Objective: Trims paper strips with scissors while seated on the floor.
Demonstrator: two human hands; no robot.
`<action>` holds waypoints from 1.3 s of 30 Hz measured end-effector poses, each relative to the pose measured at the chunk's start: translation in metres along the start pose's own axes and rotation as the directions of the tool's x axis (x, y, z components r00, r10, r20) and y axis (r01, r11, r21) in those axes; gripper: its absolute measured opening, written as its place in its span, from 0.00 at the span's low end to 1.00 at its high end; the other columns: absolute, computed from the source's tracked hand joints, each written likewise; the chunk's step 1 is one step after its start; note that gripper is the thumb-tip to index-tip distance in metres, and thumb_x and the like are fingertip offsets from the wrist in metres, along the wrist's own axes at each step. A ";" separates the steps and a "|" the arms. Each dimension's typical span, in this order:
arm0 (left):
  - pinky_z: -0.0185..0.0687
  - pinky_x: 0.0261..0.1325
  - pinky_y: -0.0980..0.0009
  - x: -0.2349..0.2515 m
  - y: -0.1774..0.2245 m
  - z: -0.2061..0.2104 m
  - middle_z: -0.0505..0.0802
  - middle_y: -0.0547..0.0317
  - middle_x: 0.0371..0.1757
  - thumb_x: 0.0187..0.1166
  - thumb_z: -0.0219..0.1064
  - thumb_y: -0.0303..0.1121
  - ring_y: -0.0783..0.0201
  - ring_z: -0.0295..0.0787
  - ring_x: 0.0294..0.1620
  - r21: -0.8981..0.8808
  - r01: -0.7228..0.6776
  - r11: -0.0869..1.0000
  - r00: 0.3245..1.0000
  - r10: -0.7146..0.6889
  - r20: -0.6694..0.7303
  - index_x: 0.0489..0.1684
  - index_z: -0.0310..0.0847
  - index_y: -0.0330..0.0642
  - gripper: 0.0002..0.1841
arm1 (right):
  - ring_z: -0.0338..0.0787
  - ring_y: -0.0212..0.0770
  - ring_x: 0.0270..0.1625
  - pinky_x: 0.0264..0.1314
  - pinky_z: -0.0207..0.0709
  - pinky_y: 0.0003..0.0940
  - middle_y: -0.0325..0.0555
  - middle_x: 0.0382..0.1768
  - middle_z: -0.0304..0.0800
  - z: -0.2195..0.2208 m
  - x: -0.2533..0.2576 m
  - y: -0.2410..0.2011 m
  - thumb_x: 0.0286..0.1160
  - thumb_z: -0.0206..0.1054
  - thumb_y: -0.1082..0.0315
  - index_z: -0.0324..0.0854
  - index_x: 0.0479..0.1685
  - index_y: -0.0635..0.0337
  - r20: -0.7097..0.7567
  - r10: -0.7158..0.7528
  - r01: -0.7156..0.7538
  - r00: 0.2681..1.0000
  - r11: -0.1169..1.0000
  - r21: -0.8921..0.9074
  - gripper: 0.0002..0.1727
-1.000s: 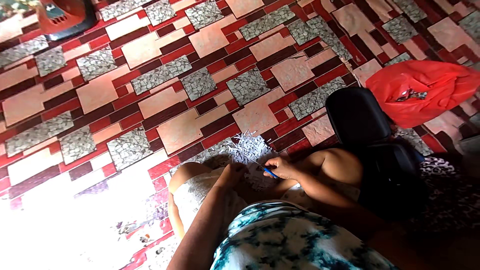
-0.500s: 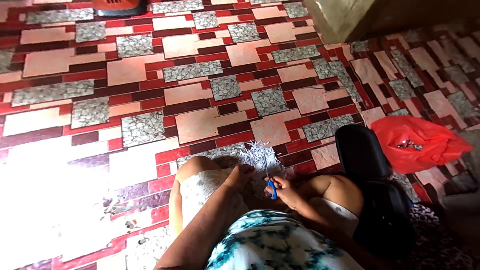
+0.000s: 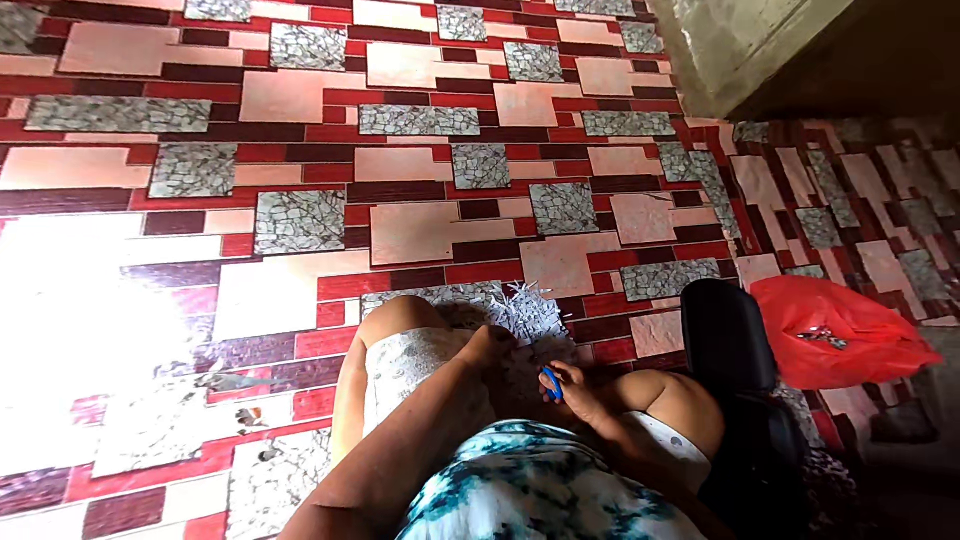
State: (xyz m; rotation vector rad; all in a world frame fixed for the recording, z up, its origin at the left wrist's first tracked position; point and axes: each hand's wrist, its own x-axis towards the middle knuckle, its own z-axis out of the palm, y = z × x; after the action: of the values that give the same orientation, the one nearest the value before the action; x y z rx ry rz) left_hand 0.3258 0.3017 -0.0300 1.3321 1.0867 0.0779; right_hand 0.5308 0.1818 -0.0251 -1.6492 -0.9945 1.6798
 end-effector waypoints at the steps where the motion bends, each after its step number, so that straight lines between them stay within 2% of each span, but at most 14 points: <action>1: 0.80 0.46 0.68 0.001 0.000 0.000 0.88 0.53 0.37 0.89 0.61 0.35 0.69 0.80 0.33 0.004 0.000 1.000 1.000 0.000 0.003 0.53 0.85 0.30 0.14 | 0.86 0.26 0.27 0.28 0.78 0.21 0.38 0.30 0.89 0.000 0.001 0.000 0.81 0.65 0.69 0.80 0.54 0.68 -0.004 -0.004 0.004 1.000 1.000 0.002 0.12; 7: 0.80 0.47 0.68 0.001 0.001 0.001 0.88 0.52 0.39 0.89 0.61 0.34 0.69 0.81 0.34 0.025 0.013 1.000 1.000 -0.013 0.002 0.53 0.85 0.29 0.14 | 0.87 0.27 0.27 0.31 0.81 0.22 0.39 0.30 0.89 0.002 0.003 -0.001 0.79 0.69 0.70 0.81 0.54 0.70 -0.038 -0.033 0.032 0.999 0.999 -0.018 0.13; 11: 0.80 0.47 0.69 0.001 0.001 0.001 0.88 0.53 0.39 0.88 0.62 0.34 0.69 0.80 0.34 0.019 0.021 1.000 1.000 -0.021 -0.014 0.53 0.85 0.30 0.13 | 0.86 0.27 0.26 0.31 0.81 0.22 0.39 0.28 0.89 0.001 0.003 -0.002 0.78 0.69 0.73 0.80 0.58 0.71 -0.050 -0.007 0.009 0.999 1.000 0.025 0.14; 15: 0.80 0.46 0.70 0.001 0.002 0.001 0.88 0.53 0.39 0.89 0.62 0.34 0.70 0.80 0.34 -0.004 0.032 0.999 0.999 -0.032 -0.018 0.54 0.84 0.30 0.14 | 0.86 0.29 0.26 0.26 0.77 0.22 0.39 0.28 0.89 -0.002 0.002 0.002 0.82 0.65 0.68 0.79 0.57 0.68 0.006 0.060 -0.060 0.998 0.993 0.099 0.13; 18: 0.78 0.43 0.72 0.001 0.002 0.001 0.87 0.55 0.37 0.89 0.62 0.34 0.71 0.78 0.32 -0.011 0.044 0.999 0.999 -0.044 -0.016 0.53 0.84 0.30 0.13 | 0.86 0.28 0.27 0.27 0.77 0.21 0.39 0.29 0.90 -0.002 0.003 0.003 0.80 0.66 0.67 0.79 0.56 0.67 0.040 0.051 -0.054 0.998 0.995 0.086 0.13; 22: 0.78 0.42 0.72 0.001 0.001 0.001 0.87 0.55 0.37 0.88 0.63 0.33 0.71 0.78 0.31 -0.001 0.032 0.999 0.999 -0.032 -0.004 0.53 0.84 0.30 0.12 | 0.86 0.27 0.27 0.28 0.78 0.21 0.39 0.30 0.89 0.001 0.005 0.002 0.79 0.68 0.68 0.80 0.55 0.68 0.016 0.033 -0.034 0.999 0.998 0.052 0.13; 24: 0.78 0.43 0.71 0.001 0.000 0.001 0.87 0.55 0.37 0.88 0.62 0.33 0.71 0.78 0.31 0.019 0.019 1.000 1.000 -0.019 0.003 0.53 0.84 0.31 0.12 | 0.86 0.28 0.27 0.29 0.79 0.22 0.39 0.29 0.89 0.002 0.005 0.001 0.79 0.68 0.70 0.80 0.55 0.70 -0.002 0.016 -0.016 1.000 0.999 0.048 0.13; 28: 0.81 0.50 0.64 0.001 0.001 0.000 0.89 0.48 0.41 0.88 0.61 0.34 0.65 0.82 0.37 0.070 -0.008 0.998 1.000 0.006 0.020 0.55 0.84 0.29 0.14 | 0.85 0.27 0.25 0.29 0.81 0.23 0.39 0.28 0.88 0.003 0.004 -0.002 0.78 0.69 0.73 0.81 0.54 0.71 -0.042 -0.002 0.003 0.999 0.999 0.033 0.12; 32: 0.80 0.47 0.67 0.001 0.001 0.000 0.88 0.51 0.39 0.89 0.61 0.34 0.67 0.81 0.34 0.058 0.017 0.998 1.000 -0.018 0.009 0.55 0.84 0.30 0.14 | 0.86 0.29 0.25 0.27 0.78 0.23 0.39 0.27 0.89 -0.001 0.005 0.001 0.81 0.66 0.70 0.79 0.57 0.68 0.008 0.067 -0.068 0.998 0.993 0.098 0.13; 35: 0.79 0.44 0.69 0.001 0.001 0.001 0.87 0.53 0.37 0.89 0.61 0.34 0.69 0.79 0.32 0.038 0.025 0.999 1.000 -0.025 0.007 0.54 0.83 0.30 0.13 | 0.86 0.28 0.26 0.27 0.78 0.22 0.37 0.28 0.89 -0.001 0.005 0.003 0.81 0.65 0.68 0.78 0.53 0.65 0.074 0.058 -0.065 0.996 0.993 0.096 0.10; 39: 0.78 0.41 0.71 0.002 0.000 0.001 0.86 0.56 0.36 0.88 0.62 0.34 0.71 0.77 0.30 0.026 0.024 0.999 1.000 -0.024 0.012 0.52 0.84 0.31 0.13 | 0.86 0.28 0.28 0.29 0.79 0.23 0.39 0.30 0.88 0.003 0.005 0.001 0.80 0.66 0.69 0.79 0.56 0.68 0.063 0.043 -0.046 0.997 0.998 0.053 0.13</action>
State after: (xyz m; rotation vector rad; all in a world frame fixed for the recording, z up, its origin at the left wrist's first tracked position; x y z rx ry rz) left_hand 0.3278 0.3021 -0.0312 1.3408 1.0959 0.0381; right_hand 0.5279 0.1853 -0.0291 -1.6040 -0.9394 1.7811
